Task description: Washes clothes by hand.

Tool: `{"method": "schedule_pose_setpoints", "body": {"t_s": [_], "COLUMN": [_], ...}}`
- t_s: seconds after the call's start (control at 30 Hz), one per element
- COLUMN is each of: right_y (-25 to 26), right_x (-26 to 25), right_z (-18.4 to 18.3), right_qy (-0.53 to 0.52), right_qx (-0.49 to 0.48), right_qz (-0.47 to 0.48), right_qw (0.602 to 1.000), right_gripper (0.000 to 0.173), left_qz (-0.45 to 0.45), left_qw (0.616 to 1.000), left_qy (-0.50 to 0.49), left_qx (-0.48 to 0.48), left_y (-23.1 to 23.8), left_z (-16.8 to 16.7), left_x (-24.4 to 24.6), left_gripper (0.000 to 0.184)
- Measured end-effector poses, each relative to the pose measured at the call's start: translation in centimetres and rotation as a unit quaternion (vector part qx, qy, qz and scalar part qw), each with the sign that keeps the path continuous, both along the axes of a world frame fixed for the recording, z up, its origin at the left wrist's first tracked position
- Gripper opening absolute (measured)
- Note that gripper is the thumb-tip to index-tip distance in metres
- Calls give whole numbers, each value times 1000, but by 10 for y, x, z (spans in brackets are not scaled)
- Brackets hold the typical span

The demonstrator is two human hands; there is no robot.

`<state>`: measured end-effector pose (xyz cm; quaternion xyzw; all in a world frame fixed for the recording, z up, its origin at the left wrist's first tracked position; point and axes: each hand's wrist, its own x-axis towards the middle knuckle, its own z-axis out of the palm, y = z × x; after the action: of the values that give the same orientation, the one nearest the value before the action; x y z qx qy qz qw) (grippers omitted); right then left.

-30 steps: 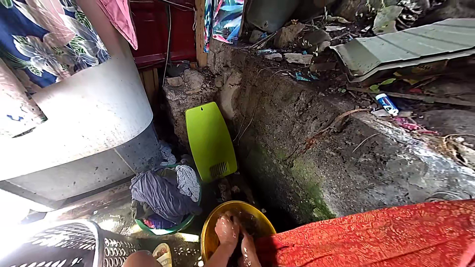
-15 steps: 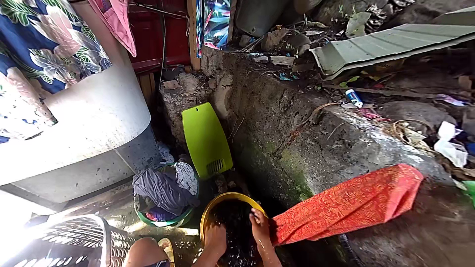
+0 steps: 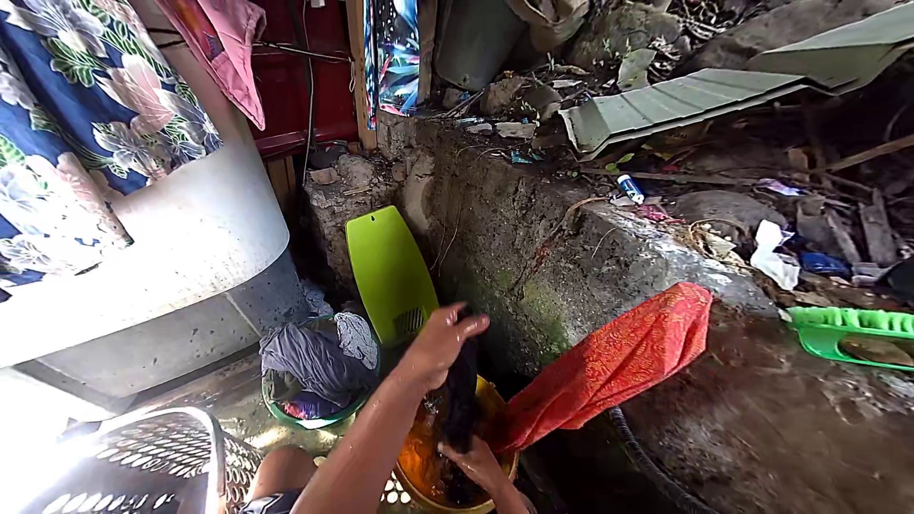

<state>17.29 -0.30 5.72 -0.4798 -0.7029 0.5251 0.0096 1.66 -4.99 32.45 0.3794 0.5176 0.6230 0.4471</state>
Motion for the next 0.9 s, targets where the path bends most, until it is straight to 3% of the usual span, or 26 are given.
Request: {"method": "schedule_pose_setpoints", "body": {"t_s": [0.07, 0.17, 0.27, 0.33, 0.37, 0.43, 0.5, 0.53, 0.6, 0.67, 0.73, 0.9], "right_y": [1, 12, 14, 10, 10, 12, 17, 23, 37, 46, 42, 5], "right_x": [-8, -9, -6, -9, -13, -20, -26, -29, -34, -36, -36, -32], "right_z": [29, 59, 68, 72, 69, 64, 52, 42, 18, -6, -27, -52], "right_qy": [3, -56, -9, 77, 116, 202, 269, 276, 200, 20, -140, -296], "right_qx": [8, 60, 114, 134, 133, 88, -17, -59, -57, 17, 43, 61], "right_qz": [6, 92, 106, 47, 9, -44, -17, 16, 56, 85, 125, 161], "right_qw": [1000, 992, 988, 987, 984, 974, 963, 959, 977, 996, 981, 939], "right_gripper": [54, 54, 41, 31, 29, 30, 42, 58, 75, 66, 59, 91], "left_qz": [19, 13, -8, -22, -29, -75, -119, -129, -139, -153, -157, -126], "left_qw": [998, 995, 998, 987, 967, 877, 795, 782, 788, 795, 787, 768], "left_qy": [-36, -45, 44, 159, 238, 399, 454, 455, 440, 421, 419, 408], "left_qx": [49, 91, 43, -22, -84, -257, -385, -406, -408, -410, -425, -478], "left_y": [-5, -1, 11, 22, 26, 27, 26, 26, 26, 30, 38, 30], "left_z": [33, 46, 11, -40, -69, -116, -148, -161, -184, -209, -240, -319], "left_x": [-7, -21, -32, -44, -51, -59, -56, -53, -46, -37, -28, -11], "left_gripper": [17, 16, 25, 29, 33, 40, 54, 61, 72, 77, 78, 81]}}
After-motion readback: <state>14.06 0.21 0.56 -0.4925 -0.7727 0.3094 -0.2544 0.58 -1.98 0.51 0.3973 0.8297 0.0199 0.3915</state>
